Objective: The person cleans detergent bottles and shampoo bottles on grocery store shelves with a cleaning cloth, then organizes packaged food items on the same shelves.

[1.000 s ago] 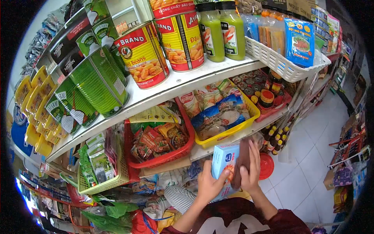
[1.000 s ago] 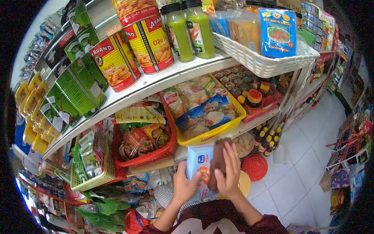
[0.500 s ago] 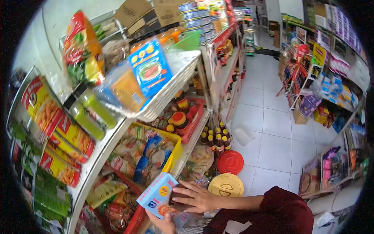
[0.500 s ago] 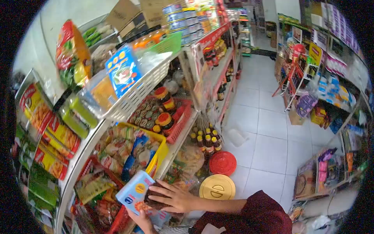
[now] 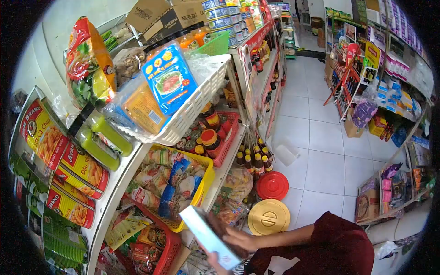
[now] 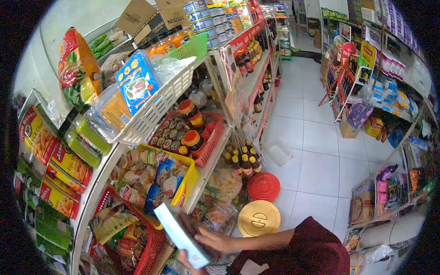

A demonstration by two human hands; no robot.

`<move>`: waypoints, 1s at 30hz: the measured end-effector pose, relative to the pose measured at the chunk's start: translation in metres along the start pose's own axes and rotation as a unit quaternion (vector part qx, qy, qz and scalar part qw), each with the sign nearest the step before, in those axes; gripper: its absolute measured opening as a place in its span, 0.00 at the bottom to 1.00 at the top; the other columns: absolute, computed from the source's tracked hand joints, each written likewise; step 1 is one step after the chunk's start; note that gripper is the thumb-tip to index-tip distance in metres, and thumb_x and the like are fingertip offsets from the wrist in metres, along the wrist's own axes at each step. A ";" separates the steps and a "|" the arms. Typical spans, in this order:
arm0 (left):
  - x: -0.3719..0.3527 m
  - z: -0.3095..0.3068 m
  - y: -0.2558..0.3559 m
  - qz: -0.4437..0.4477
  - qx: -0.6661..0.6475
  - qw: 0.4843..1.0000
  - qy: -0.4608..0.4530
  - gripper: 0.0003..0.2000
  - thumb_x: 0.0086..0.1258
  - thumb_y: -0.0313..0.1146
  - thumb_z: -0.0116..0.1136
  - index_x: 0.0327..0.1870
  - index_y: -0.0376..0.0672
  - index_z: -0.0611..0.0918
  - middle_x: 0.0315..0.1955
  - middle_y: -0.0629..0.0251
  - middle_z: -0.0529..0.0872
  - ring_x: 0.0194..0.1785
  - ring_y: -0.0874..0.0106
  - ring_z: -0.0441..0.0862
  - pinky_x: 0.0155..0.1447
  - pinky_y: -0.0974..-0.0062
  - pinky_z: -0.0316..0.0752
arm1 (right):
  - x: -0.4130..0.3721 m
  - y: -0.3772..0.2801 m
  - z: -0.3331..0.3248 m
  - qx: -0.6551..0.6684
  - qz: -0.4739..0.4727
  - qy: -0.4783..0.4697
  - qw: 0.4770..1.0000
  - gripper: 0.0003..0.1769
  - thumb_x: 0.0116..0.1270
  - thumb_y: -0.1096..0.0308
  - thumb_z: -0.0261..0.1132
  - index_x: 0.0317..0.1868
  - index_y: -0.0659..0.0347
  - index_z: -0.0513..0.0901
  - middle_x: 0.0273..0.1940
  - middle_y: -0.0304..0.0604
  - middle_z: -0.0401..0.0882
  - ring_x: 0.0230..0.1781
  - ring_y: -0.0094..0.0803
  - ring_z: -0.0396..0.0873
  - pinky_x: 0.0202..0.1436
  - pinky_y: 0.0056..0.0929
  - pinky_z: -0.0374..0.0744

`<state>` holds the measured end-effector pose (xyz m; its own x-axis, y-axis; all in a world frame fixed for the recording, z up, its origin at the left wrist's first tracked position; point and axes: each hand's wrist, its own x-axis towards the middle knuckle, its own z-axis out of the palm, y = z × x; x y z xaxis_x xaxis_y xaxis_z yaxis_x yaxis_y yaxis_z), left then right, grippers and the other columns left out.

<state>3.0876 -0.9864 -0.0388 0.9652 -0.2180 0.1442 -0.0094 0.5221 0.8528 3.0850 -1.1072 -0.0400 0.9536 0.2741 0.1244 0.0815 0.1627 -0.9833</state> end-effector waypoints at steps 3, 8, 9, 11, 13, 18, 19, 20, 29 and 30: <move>0.019 0.020 0.017 -0.036 -0.134 0.990 -0.026 0.40 0.54 0.56 0.43 0.66 0.40 0.52 0.63 0.55 0.58 0.65 0.60 0.56 0.67 0.61 0.49 | -0.004 -0.006 0.007 -0.204 -0.234 -0.002 0.950 0.34 0.68 0.53 0.44 0.67 0.63 0.45 0.70 0.45 0.36 0.70 0.43 0.24 0.69 0.42 0.33; -0.006 0.013 0.000 -0.101 -0.119 0.987 -0.031 0.41 0.53 0.54 0.46 0.66 0.40 0.52 0.61 0.56 0.61 0.63 0.63 0.60 0.65 0.67 0.55 | 0.019 -0.035 -0.026 -0.335 -0.249 0.082 0.905 0.34 0.66 0.49 0.44 0.67 0.60 0.51 0.70 0.43 0.34 0.67 0.54 0.18 0.67 0.49 0.30; -0.016 0.008 -0.003 -0.122 -0.099 0.986 -0.050 0.40 0.54 0.55 0.45 0.66 0.40 0.52 0.61 0.56 0.61 0.62 0.63 0.60 0.65 0.67 0.55 | 0.026 -0.035 -0.035 -0.300 -0.225 0.123 0.919 0.36 0.66 0.48 0.44 0.67 0.61 0.50 0.70 0.44 0.33 0.67 0.50 0.15 0.67 0.50 0.29; -0.031 0.000 -0.010 -0.153 -0.059 0.984 -0.066 0.39 0.56 0.56 0.43 0.66 0.42 0.52 0.60 0.56 0.61 0.61 0.62 0.62 0.64 0.65 0.56 | 0.032 -0.046 -0.048 -0.214 -0.164 0.180 0.946 0.36 0.66 0.47 0.43 0.67 0.62 0.47 0.70 0.47 0.30 0.67 0.48 0.14 0.67 0.48 0.29; -0.038 -0.010 -0.022 -0.144 -0.030 0.987 -0.059 0.38 0.58 0.57 0.40 0.67 0.43 0.52 0.60 0.56 0.62 0.61 0.61 0.63 0.64 0.64 0.56 | 0.026 -0.035 -0.041 -0.081 -0.135 0.176 0.972 0.35 0.67 0.52 0.46 0.67 0.65 0.47 0.70 0.49 0.32 0.70 0.44 0.25 0.69 0.39 0.35; -0.006 -0.006 -0.010 0.032 0.205 0.974 0.090 0.34 0.59 0.49 0.45 0.65 0.41 0.57 0.59 0.50 0.62 0.59 0.59 0.64 0.63 0.66 0.57 | -0.025 -0.008 0.000 0.131 -0.060 -0.031 0.989 0.45 0.61 0.59 0.58 0.67 0.68 0.38 0.69 0.51 0.36 0.70 0.35 0.34 0.69 0.32 0.39; 0.006 0.005 0.002 0.067 0.287 0.946 0.139 0.32 0.58 0.45 0.49 0.64 0.40 0.60 0.59 0.48 0.61 0.59 0.58 0.64 0.63 0.67 0.57 | -0.034 -0.023 -0.001 0.265 0.033 -0.046 0.963 0.49 0.57 0.61 0.63 0.67 0.67 0.39 0.68 0.50 0.41 0.69 0.34 0.39 0.69 0.31 0.42; 0.013 0.033 0.034 0.132 0.448 0.879 0.096 0.29 0.58 0.42 0.52 0.62 0.39 0.65 0.59 0.45 0.61 0.59 0.55 0.64 0.63 0.66 0.56 | -0.039 -0.006 -0.002 0.326 0.049 -0.044 0.943 0.48 0.55 0.63 0.65 0.67 0.66 0.41 0.65 0.49 0.49 0.66 0.33 0.48 0.67 0.31 0.49; 0.016 0.035 0.085 0.070 0.385 0.920 -0.004 0.30 0.50 0.36 0.64 0.58 0.45 0.71 0.58 0.43 0.62 0.56 0.59 0.68 0.55 0.67 0.66 | -0.048 -0.077 -0.021 0.314 0.234 0.108 0.914 0.45 0.39 0.73 0.67 0.61 0.67 0.58 0.54 0.48 0.67 0.56 0.35 0.66 0.60 0.31 0.62; 0.016 0.029 0.089 0.025 0.251 0.967 0.031 0.32 0.50 0.35 0.65 0.60 0.44 0.68 0.58 0.45 0.63 0.55 0.63 0.69 0.53 0.69 0.68 | -0.048 -0.076 -0.025 0.327 0.242 0.090 0.909 0.45 0.38 0.73 0.67 0.61 0.67 0.58 0.54 0.48 0.67 0.56 0.35 0.66 0.60 0.31 0.62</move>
<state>3.0946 -0.9670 0.0537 0.9740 -0.1443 0.1746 -0.1674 0.0609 0.9840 3.0406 -1.1565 0.0260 0.8686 0.3142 -0.3833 -0.4941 0.6086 -0.6208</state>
